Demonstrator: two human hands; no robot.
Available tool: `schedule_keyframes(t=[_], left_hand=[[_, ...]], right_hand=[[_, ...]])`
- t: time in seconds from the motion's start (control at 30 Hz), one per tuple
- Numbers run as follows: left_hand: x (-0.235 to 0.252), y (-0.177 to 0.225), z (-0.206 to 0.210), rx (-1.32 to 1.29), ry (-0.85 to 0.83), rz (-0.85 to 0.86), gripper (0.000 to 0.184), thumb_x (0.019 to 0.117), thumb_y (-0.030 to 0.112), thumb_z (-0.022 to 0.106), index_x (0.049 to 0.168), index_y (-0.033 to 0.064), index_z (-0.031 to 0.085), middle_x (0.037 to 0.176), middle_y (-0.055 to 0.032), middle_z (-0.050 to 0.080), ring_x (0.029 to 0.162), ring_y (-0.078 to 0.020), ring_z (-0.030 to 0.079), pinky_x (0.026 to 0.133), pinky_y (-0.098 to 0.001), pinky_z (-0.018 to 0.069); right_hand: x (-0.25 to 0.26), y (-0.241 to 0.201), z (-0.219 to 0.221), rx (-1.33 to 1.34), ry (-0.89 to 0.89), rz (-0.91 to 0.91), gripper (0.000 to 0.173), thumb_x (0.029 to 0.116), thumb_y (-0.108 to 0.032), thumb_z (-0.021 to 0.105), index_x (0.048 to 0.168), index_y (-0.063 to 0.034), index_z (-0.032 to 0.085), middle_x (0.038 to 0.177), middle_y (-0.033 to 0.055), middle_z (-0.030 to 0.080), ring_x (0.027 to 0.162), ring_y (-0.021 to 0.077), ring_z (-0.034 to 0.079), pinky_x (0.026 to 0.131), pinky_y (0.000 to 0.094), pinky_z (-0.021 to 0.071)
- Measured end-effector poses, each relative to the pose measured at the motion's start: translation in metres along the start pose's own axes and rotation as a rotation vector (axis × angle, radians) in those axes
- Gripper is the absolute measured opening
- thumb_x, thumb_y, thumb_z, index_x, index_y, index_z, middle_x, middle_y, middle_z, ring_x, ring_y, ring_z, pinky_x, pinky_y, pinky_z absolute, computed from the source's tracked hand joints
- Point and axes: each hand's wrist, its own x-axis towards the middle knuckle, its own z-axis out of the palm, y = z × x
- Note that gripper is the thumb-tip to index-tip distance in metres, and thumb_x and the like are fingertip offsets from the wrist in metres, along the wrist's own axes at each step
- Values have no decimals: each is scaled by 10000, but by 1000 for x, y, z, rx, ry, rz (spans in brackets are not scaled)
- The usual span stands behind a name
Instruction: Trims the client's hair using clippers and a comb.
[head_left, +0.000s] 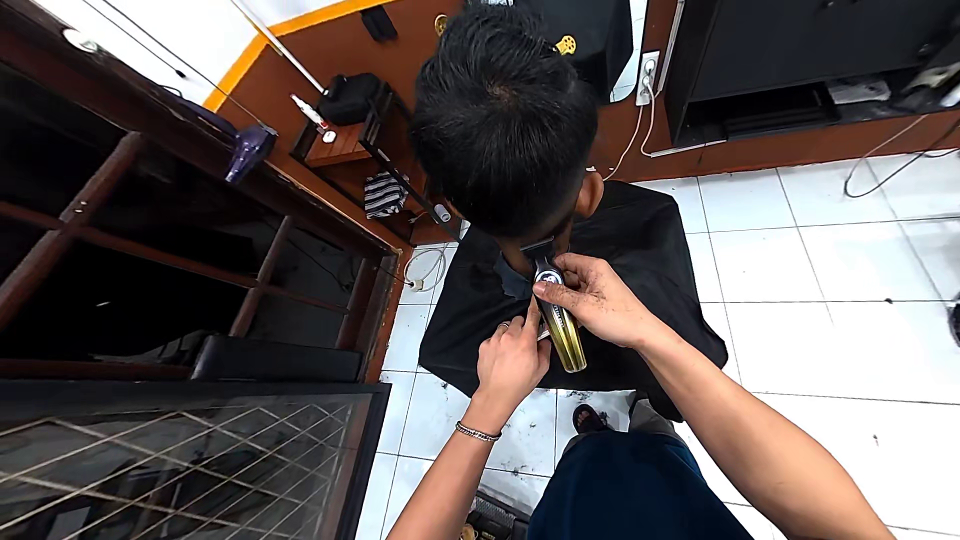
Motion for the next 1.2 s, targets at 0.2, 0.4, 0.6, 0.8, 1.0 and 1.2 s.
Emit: schedule_keyframes(t=[0.2,0.4,0.6,0.8,1.0,1.2], left_hand=[[0,-3,0,-9,-19,6,575,890,200,616,1450,77,581,956,-180,746,839,-407,734,625,-546,554],[1,-2,-2,5,-24,4,557,882,198,623,1424,67,605,938,-173,743,821,-397,733,616,-542,551],[1,-3,-5,21,-42,4,502,891,197,610,1367,44,643,951,-184,741,841,-402,732,632,-541,555],[2,-4,-6,76,-31,23,565,882,208,606,1419,31,599,931,-177,744,827,-396,734,616,-528,555],[2,-5,-13,128,-9,59,401,866,223,635,1193,0,700,930,-179,736,796,-382,735,591,-522,562],[6,-4,-19,226,21,141,630,859,237,626,1450,25,569,917,-179,718,739,-369,712,549,-492,538]], right_hand=[[0,0,-2,49,-6,115,234,1039,-237,619,1054,-4,635,727,88,652,551,116,619,493,242,517],[-4,-6,0,-19,56,5,225,1023,-238,628,1065,-17,639,704,86,651,529,131,597,483,257,488],[0,2,-4,-218,-26,8,264,1001,-267,676,1096,-22,661,762,77,649,635,145,617,599,328,522],[13,3,-15,52,-97,49,234,1032,-237,625,979,-14,674,758,46,648,669,93,625,637,269,525],[9,11,-21,-118,-228,-102,277,1003,-267,647,1158,-39,675,904,60,687,801,121,651,758,353,543],[4,22,-44,222,-281,131,284,1069,-219,541,955,12,660,743,97,661,587,150,664,566,296,594]])
